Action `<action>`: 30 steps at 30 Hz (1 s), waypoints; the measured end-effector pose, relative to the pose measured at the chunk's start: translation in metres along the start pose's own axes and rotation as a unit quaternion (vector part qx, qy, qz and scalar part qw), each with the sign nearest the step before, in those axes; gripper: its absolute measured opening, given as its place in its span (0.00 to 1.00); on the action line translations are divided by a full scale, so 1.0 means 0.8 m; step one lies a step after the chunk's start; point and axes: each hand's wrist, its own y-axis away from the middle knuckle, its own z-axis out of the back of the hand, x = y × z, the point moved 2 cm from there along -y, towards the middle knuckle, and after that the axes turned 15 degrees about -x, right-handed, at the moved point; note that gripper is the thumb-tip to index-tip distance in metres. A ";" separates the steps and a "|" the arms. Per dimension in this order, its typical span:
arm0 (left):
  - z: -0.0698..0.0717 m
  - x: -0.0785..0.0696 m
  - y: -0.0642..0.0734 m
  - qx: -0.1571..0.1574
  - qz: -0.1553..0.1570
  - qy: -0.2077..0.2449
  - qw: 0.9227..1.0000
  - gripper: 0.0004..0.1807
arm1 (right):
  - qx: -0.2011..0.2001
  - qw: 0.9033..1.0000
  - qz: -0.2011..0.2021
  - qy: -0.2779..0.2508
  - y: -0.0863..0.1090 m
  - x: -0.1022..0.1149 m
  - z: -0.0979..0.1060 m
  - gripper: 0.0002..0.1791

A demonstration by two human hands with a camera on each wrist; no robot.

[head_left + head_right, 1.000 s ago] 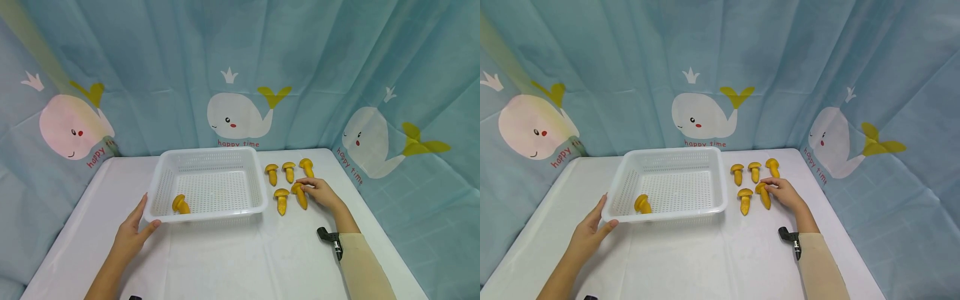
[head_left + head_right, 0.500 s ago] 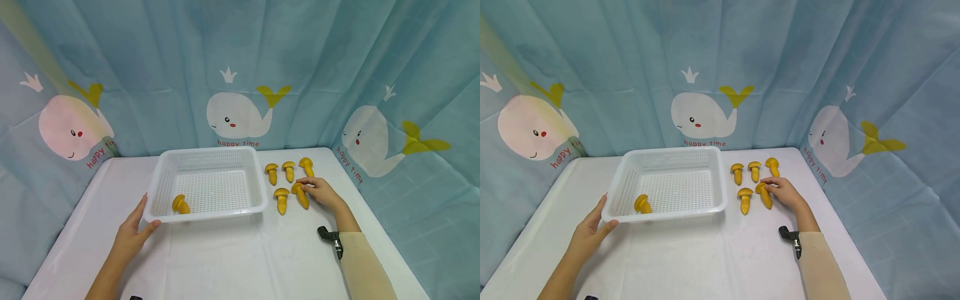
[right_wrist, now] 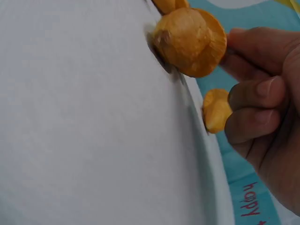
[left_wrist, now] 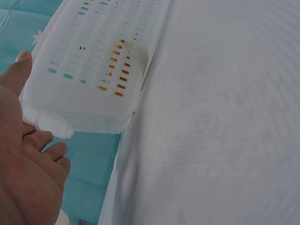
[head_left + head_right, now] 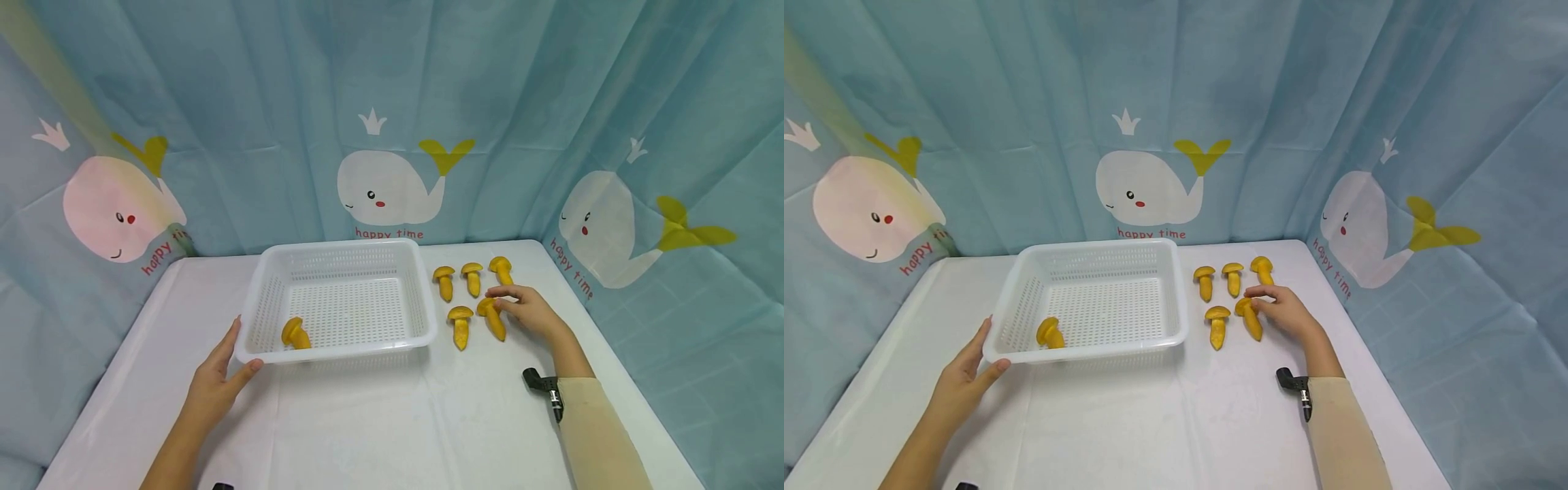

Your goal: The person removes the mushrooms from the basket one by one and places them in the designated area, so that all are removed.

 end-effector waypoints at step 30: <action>0.004 -0.001 -0.002 0.007 0.004 -0.004 1.000 0.53 | 0.065 0.979 0.191 0.041 -0.044 0.273 0.042 0.16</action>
